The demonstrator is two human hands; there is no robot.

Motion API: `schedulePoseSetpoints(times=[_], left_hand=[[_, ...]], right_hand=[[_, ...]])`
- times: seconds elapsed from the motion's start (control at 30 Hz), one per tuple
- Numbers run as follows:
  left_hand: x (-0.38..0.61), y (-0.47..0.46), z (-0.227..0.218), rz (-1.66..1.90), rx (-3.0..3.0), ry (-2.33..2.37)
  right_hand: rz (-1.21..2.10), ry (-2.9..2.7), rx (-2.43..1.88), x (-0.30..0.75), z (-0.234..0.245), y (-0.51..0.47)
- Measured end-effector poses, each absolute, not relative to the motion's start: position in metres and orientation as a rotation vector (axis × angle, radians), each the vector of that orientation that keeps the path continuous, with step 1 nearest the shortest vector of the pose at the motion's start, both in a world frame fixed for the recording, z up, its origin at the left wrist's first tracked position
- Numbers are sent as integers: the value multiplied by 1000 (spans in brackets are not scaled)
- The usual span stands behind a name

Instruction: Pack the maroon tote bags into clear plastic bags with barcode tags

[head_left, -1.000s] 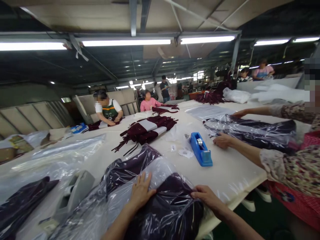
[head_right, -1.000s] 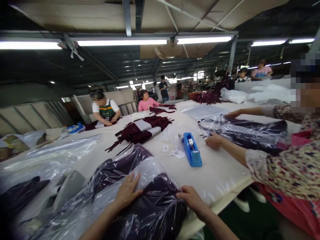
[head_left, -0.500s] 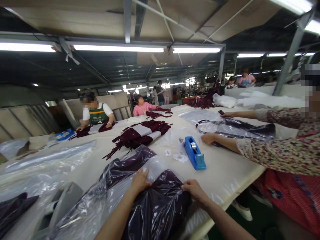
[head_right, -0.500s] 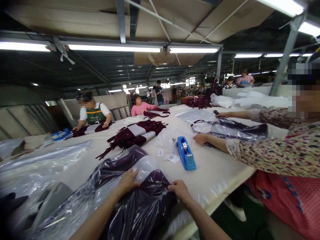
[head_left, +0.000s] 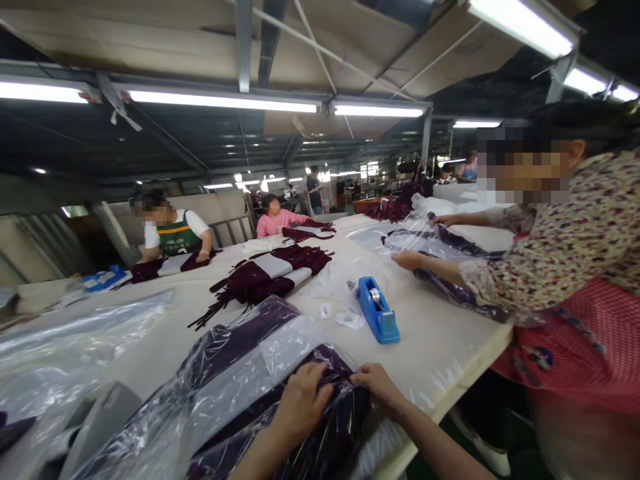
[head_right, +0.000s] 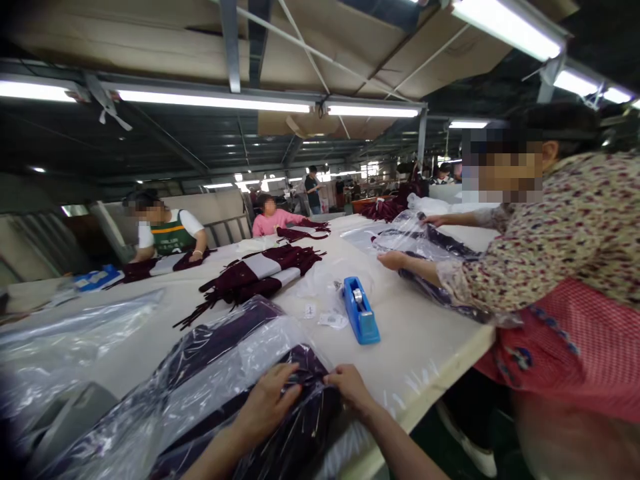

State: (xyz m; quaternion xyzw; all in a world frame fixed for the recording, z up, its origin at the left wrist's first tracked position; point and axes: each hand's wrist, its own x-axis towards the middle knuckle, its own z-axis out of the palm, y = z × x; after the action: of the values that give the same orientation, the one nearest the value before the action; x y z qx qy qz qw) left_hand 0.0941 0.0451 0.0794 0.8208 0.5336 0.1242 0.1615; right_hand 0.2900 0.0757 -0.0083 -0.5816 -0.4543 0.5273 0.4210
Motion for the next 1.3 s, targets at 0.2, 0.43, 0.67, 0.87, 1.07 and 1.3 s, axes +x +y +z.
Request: schedulePoseSetpoints(times=[0.2,0.43,0.67,0.87,1.07,1.3], left_hand=[[137,5,55,431,2259,1462],[146,19,49,526,2154,1649],[153,16,47,649,2198,1556],[152,22,37,656,2208,1485],[151,19,31,1004,2092,1383],[154,16,26,1148,2031,1367]], right_hand=[[1280,-1165,-1479,291,-6,74],[1223,-1232,-1504,289,7,71],[1314,-1189,-1548,299,6,72],[1372,-1162,-1511,304,-2,77],[1408,-1179,-1454,305,9,71],[1520,-1169,-1382,310,12,69]])
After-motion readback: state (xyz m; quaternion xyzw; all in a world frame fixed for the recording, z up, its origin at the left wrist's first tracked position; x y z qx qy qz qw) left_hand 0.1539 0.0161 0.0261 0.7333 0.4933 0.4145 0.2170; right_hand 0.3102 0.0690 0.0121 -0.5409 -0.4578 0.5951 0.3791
